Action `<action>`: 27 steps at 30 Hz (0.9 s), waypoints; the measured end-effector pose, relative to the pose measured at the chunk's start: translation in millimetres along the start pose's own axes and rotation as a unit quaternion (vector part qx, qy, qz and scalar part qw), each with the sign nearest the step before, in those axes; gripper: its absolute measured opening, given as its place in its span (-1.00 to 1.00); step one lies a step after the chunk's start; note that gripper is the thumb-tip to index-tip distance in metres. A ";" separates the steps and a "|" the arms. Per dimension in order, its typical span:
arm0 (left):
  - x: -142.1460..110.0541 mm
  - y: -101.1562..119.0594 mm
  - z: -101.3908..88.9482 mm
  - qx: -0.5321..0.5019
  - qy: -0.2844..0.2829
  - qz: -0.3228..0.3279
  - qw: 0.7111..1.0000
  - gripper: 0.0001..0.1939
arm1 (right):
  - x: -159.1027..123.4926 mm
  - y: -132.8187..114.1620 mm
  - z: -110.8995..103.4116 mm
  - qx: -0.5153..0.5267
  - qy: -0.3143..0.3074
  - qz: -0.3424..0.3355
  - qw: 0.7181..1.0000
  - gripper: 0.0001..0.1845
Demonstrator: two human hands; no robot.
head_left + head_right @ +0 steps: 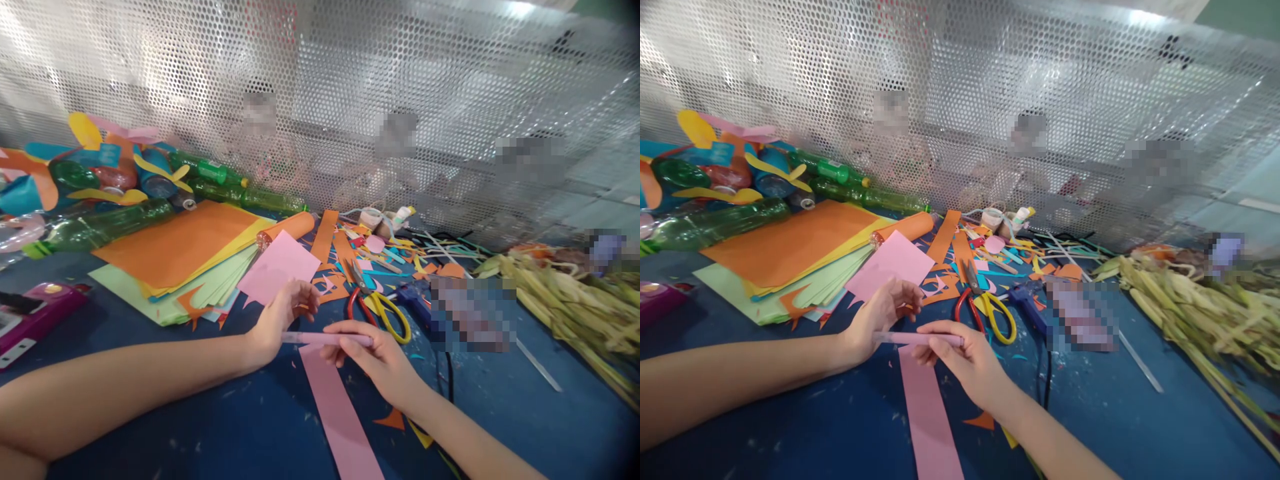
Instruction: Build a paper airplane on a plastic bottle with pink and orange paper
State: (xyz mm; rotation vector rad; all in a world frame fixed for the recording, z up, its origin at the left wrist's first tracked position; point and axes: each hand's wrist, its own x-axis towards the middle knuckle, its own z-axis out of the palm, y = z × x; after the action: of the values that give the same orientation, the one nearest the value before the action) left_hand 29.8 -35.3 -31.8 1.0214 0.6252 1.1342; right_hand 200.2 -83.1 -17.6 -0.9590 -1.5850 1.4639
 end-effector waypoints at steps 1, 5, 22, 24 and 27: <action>-0.5 0.3 0.2 0.004 0.000 0.003 1.000 -0.56 | -0.1 -0.9 0.4 -0.002 -0.001 0.001 1.000 -0.75; -3.8 3.1 2.0 0.025 0.009 0.016 1.000 -0.54 | -0.6 -2.9 1.8 -0.006 -0.001 0.006 1.000 -0.76; -12.6 7.4 9.0 0.226 0.007 0.055 0.973 -0.65 | 16.5 4.3 -61.4 -0.347 0.327 -0.100 0.873 -0.64; -16.2 10.6 12.1 0.322 -0.043 0.078 0.943 -0.69 | 21.4 9.6 -76.5 -0.430 0.303 -0.086 0.846 -0.59; -17.1 9.6 13.4 0.426 -0.108 0.113 0.891 -0.74 | 22.8 12.6 -83.1 -0.491 0.260 -0.077 0.828 -0.60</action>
State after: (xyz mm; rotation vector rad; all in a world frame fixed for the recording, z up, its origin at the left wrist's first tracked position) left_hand 31.1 -55.2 -18.7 1.9880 0.8627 0.9153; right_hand 265.8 -26.4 -24.8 -1.5620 -1.8928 0.1127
